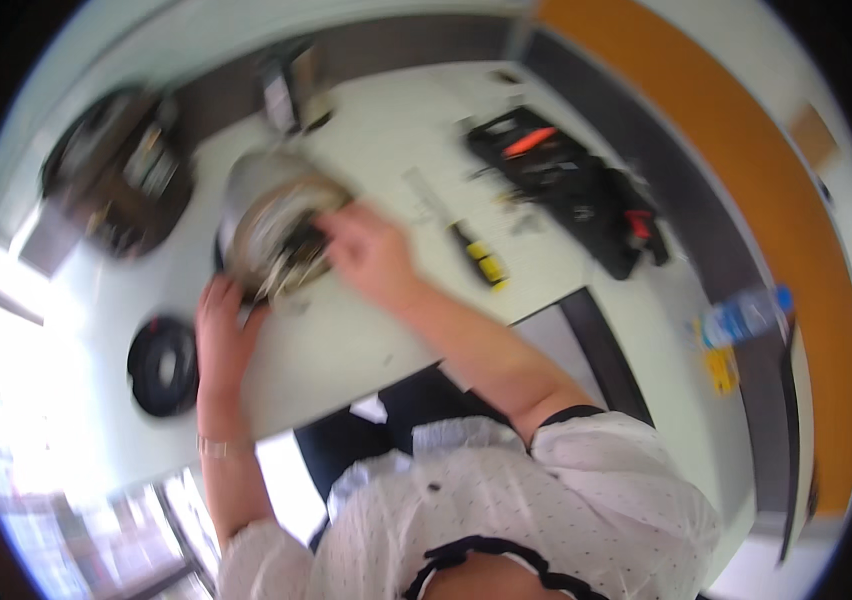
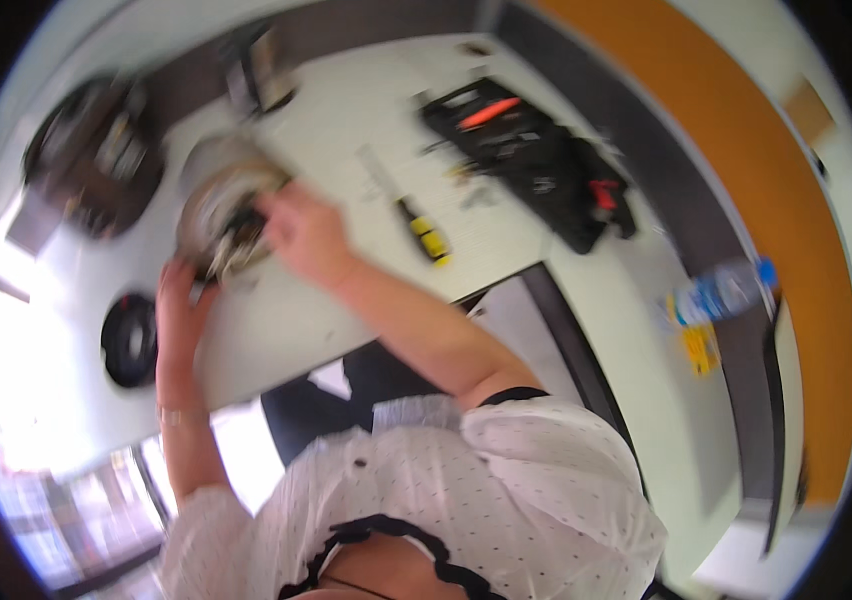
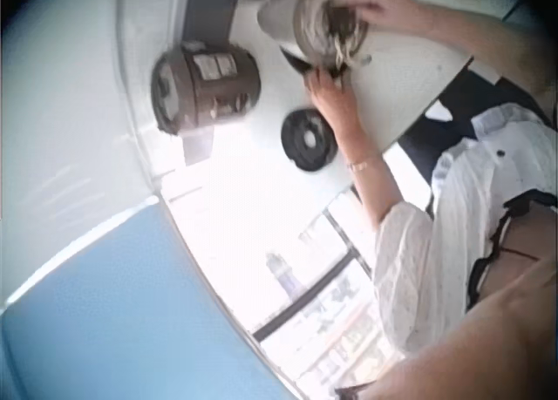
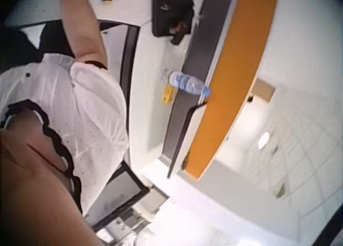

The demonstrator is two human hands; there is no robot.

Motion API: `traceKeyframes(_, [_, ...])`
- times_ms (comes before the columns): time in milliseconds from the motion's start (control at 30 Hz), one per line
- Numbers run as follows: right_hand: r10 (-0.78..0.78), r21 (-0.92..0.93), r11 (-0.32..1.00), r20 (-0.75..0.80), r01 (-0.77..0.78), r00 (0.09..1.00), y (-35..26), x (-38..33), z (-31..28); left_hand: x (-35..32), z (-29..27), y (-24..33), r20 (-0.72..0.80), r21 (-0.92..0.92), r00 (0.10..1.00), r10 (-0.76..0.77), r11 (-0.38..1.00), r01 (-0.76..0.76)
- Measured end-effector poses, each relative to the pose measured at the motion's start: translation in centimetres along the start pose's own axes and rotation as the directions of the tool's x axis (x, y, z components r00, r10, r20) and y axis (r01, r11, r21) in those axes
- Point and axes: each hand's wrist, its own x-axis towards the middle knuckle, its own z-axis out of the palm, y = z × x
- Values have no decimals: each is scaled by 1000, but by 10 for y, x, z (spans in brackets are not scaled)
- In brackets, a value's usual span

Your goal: The person uses a screwdriver to remove screws from the base of an electric kettle. After removing the screws, the person detaches the base cover, exposing the internal heating element and wiring.

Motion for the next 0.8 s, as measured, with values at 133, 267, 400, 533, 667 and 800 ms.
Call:
traceKeyframes(133, [102, 190, 978, -77, -86, 992, -18, 8, 1, -9, -11, -6, -75, -7, 995, 67, 998, -68])
traceKeyframes(267, [256, 330, 917, -57, -224, 965, -14, 13, -9, -5, -10, -4, -45, 3, 999, 27, 1000, -26])
traceKeyframes(400, [297, 443, 845, 72, -298, 952, -20, 15, -30, -3, -4, -6, -70, 10, 997, 38, 999, -37])
traceKeyframes(533, [13, 111, 992, 408, -64, 913, -35, -17, -61, -5, -4, -12, -89, 24, 996, 28, 999, -26])
traceKeyframes(667, [-148, 8, 986, 480, 164, 865, -44, -50, -76, -5, -3, -11, -79, 26, 996, 29, 999, -27])
traceKeyframes(800, [-160, -4, 982, 497, 186, 853, -49, -68, -77, -6, -4, -11, -79, 24, 996, 33, 999, -32])
